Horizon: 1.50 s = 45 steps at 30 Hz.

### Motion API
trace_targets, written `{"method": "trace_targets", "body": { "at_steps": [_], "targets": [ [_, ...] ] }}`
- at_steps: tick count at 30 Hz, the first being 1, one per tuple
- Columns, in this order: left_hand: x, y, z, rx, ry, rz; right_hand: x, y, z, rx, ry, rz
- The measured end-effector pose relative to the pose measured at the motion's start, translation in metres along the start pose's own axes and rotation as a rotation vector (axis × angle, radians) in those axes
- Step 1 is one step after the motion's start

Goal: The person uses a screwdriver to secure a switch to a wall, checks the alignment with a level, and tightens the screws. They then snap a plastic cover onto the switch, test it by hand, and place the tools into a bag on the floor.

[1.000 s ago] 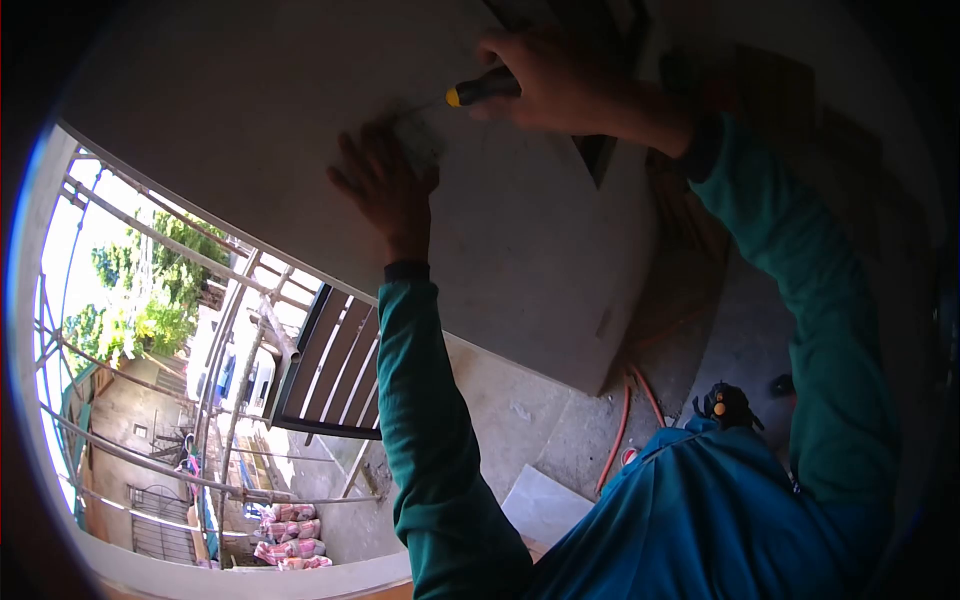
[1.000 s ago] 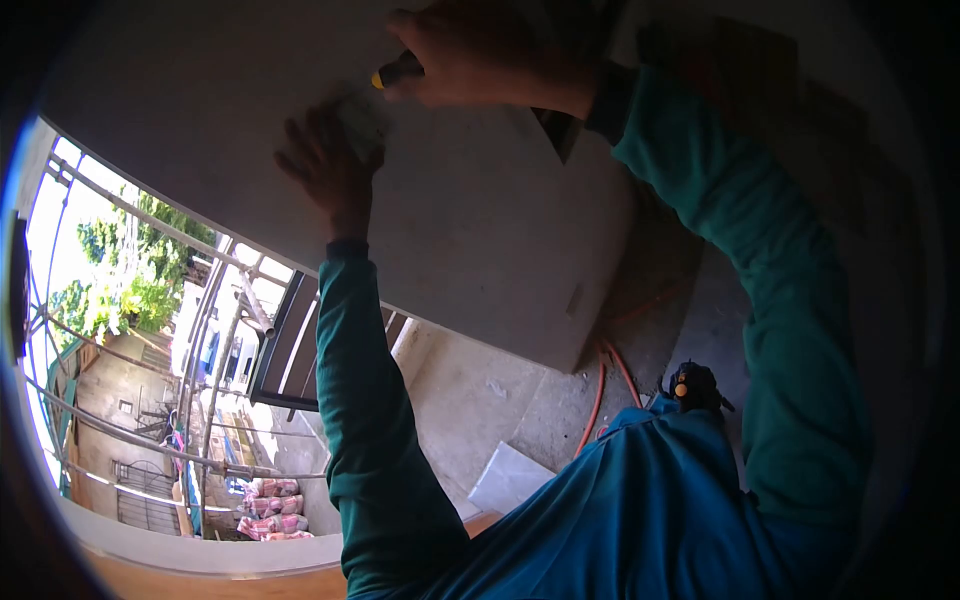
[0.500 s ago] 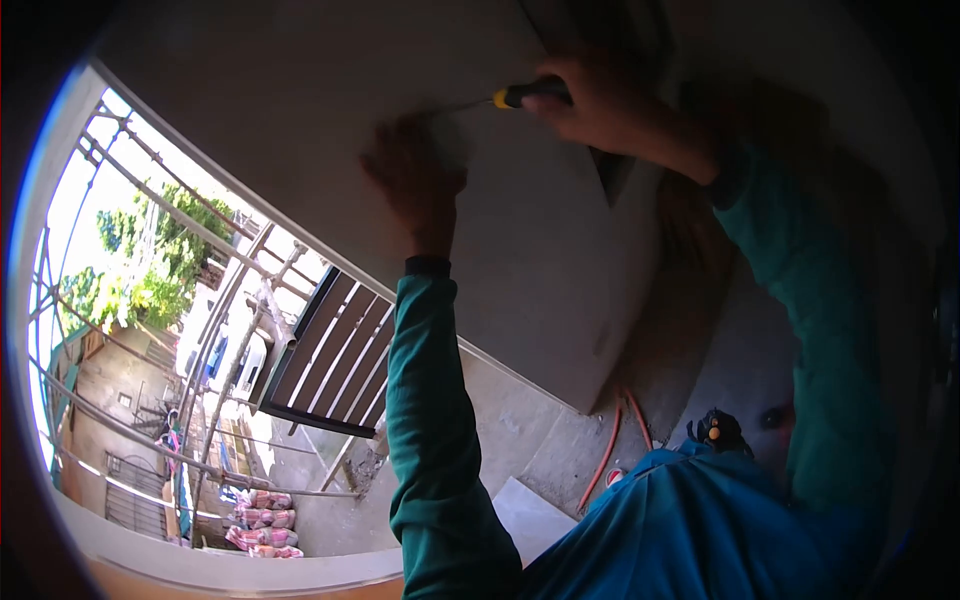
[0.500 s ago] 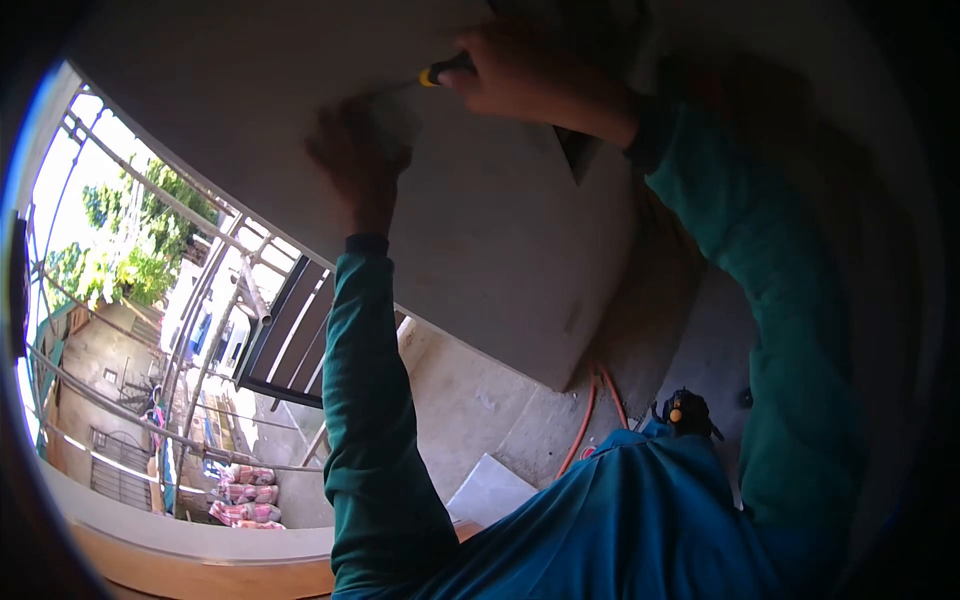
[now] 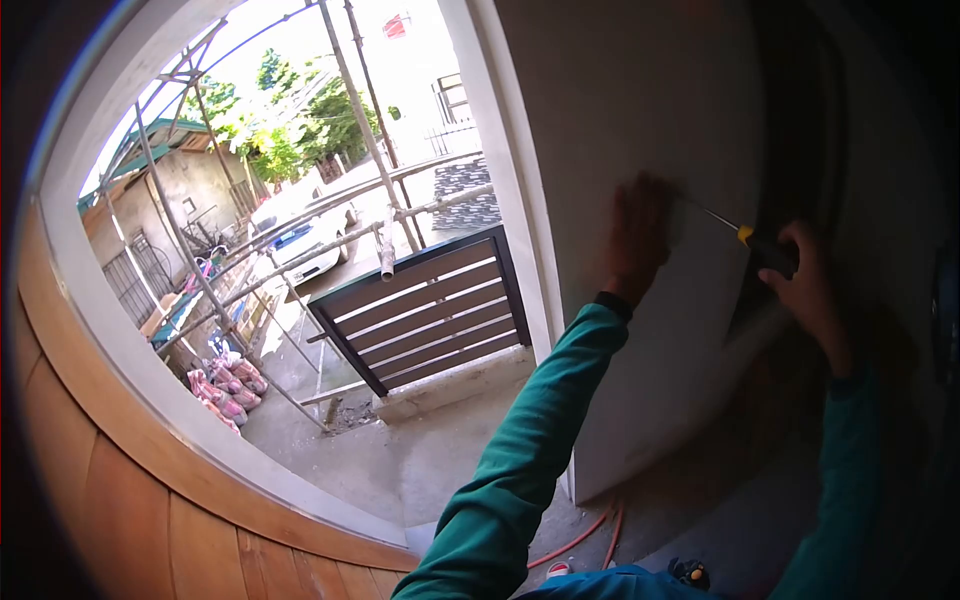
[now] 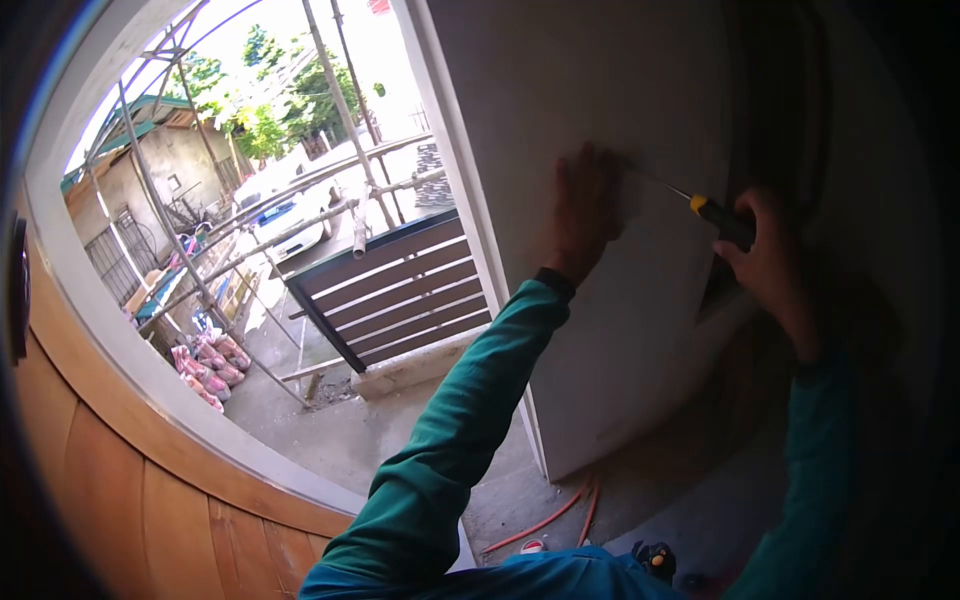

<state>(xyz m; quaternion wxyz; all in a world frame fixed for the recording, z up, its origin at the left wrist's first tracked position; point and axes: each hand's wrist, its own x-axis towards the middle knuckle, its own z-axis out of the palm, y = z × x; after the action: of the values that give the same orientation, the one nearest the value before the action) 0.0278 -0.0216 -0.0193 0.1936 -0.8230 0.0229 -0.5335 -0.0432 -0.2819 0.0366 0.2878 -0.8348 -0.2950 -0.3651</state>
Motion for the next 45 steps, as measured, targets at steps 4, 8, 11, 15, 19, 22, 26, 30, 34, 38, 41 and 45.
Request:
{"method": "trace_targets", "body": {
  "at_steps": [4, 8, 11, 15, 19, 22, 26, 30, 34, 38, 41, 45],
  "targets": [
    [-0.001, 0.000, -0.006, -0.071, 0.018, 0.022, 0.001, 0.041, 0.018, -0.037, 0.153, -0.027],
    [0.000, 0.000, -0.013, -0.053, 0.016, 0.023, 0.005, 0.021, -0.002, -0.023, 0.062, -0.022],
    [0.002, 0.002, -0.003, -0.029, 0.018, 0.002, 0.002, 0.012, -0.002, 0.005, 0.066, -0.025],
    [0.002, 0.005, 0.003, -0.005, 0.114, -0.003, 0.010, 0.023, 0.001, -0.007, 0.073, 0.110],
    [0.003, 0.005, 0.000, -0.092, 0.126, 0.004, 0.004, -0.011, -0.021, 0.021, -0.015, 0.077],
    [-0.001, 0.003, -0.009, -0.143, 0.093, 0.027, 0.005, 0.019, -0.007, -0.044, 0.003, 0.010],
    [0.003, 0.004, -0.004, -0.107, 0.124, 0.029, 0.007, 0.011, -0.010, -0.015, 0.020, 0.026],
    [0.004, 0.005, 0.004, -0.081, 0.170, 0.017, 0.009, -0.009, -0.015, -0.103, -0.079, -0.009],
    [0.001, 0.003, -0.003, -0.110, 0.115, 0.021, 0.007, 0.025, 0.007, -0.148, 0.095, 0.061],
    [0.002, 0.001, -0.017, -0.219, 0.035, 0.023, 0.009, 0.005, -0.014, -0.058, 0.010, 0.017],
    [0.001, 0.005, -0.012, -0.221, 0.028, 0.030, 0.010, 0.023, -0.001, -0.129, 0.055, -0.005],
    [0.006, 0.007, 0.003, -0.053, 0.180, 0.003, 0.009, -0.008, -0.018, 0.001, 0.054, 0.013]
  ]
}}
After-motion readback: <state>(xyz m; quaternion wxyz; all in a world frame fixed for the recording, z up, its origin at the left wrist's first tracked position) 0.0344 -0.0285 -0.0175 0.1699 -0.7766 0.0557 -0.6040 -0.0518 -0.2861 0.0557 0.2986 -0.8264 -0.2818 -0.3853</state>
